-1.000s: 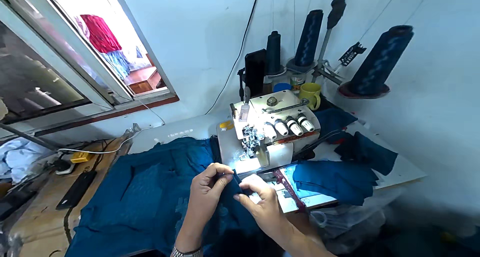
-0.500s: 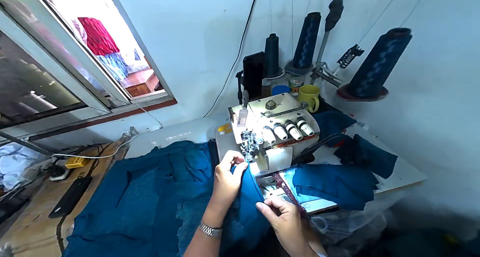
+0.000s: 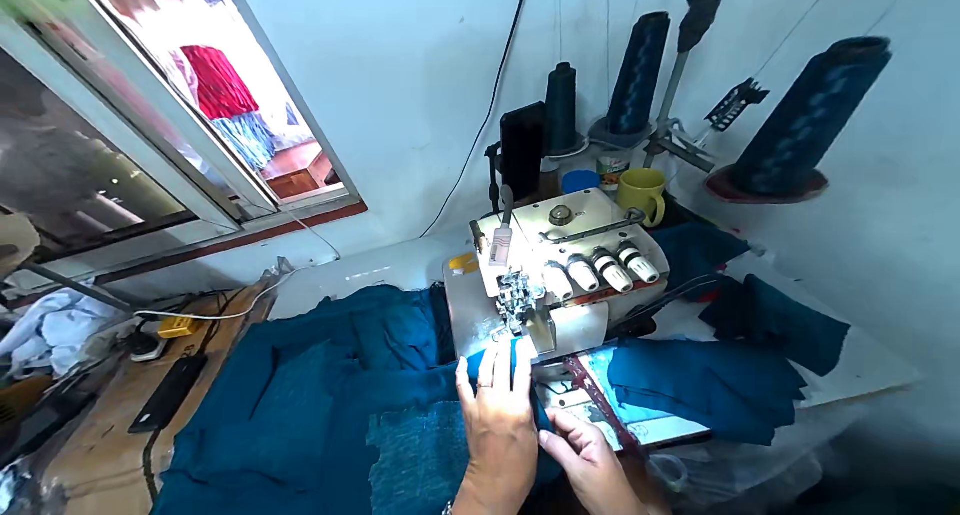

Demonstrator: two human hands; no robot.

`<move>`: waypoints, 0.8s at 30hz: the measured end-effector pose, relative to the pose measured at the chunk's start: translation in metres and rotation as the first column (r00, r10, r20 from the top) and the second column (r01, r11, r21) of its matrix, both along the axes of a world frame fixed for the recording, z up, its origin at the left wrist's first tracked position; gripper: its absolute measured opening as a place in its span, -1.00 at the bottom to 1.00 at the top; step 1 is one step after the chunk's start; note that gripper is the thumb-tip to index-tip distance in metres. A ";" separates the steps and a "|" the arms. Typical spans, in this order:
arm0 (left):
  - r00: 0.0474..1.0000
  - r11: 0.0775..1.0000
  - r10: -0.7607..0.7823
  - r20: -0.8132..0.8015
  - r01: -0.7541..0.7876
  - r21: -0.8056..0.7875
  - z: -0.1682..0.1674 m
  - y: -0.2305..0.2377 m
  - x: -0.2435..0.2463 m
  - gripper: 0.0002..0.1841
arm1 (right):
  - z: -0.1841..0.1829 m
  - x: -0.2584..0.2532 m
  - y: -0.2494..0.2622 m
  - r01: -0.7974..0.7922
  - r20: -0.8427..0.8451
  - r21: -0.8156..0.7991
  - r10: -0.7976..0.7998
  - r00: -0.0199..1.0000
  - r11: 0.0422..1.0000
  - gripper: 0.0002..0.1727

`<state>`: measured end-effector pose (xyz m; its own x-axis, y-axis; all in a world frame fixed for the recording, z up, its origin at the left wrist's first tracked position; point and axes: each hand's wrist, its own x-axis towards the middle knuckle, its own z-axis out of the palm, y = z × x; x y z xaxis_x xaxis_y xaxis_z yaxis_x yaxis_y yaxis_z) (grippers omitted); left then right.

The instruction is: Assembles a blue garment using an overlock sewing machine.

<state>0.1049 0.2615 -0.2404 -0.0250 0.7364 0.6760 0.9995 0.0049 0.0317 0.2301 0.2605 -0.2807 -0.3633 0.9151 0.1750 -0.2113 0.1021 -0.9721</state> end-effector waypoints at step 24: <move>0.717 0.879 0.468 0.516 -0.315 -0.359 -0.030 -0.162 -0.142 -0.73 | -0.023 0.020 -0.013 -0.131 0.081 0.040 0.128 0.988 0.991 -0.83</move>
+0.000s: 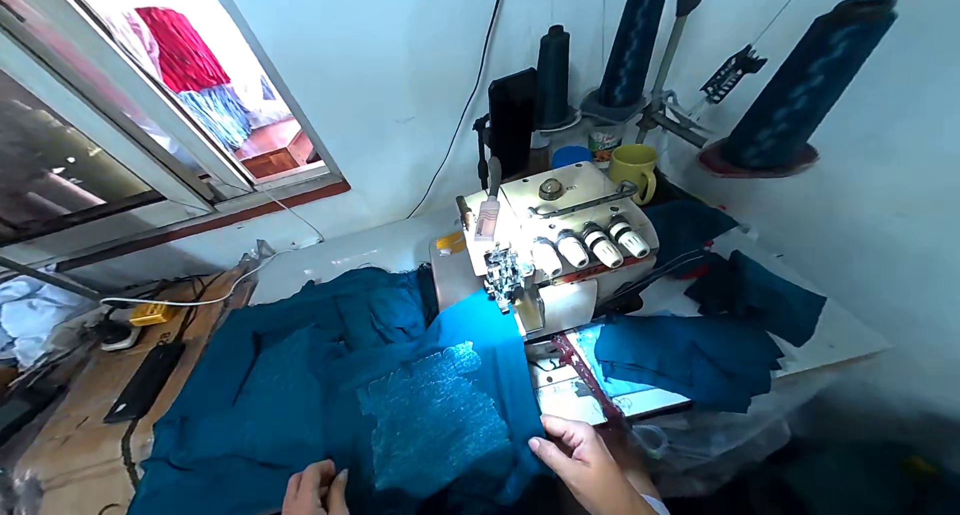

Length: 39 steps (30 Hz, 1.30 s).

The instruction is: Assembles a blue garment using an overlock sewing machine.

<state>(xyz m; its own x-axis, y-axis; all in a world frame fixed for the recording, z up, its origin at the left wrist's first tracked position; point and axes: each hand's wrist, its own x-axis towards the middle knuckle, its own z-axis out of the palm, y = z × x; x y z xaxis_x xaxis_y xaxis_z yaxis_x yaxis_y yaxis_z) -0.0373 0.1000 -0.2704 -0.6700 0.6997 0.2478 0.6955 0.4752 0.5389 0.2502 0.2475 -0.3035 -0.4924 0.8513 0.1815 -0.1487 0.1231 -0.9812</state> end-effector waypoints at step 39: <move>0.988 0.948 -0.134 0.071 0.107 0.298 -0.001 0.096 -0.067 -0.72 | -0.012 0.007 -0.031 0.327 0.167 0.359 -0.405 0.899 0.874 -0.82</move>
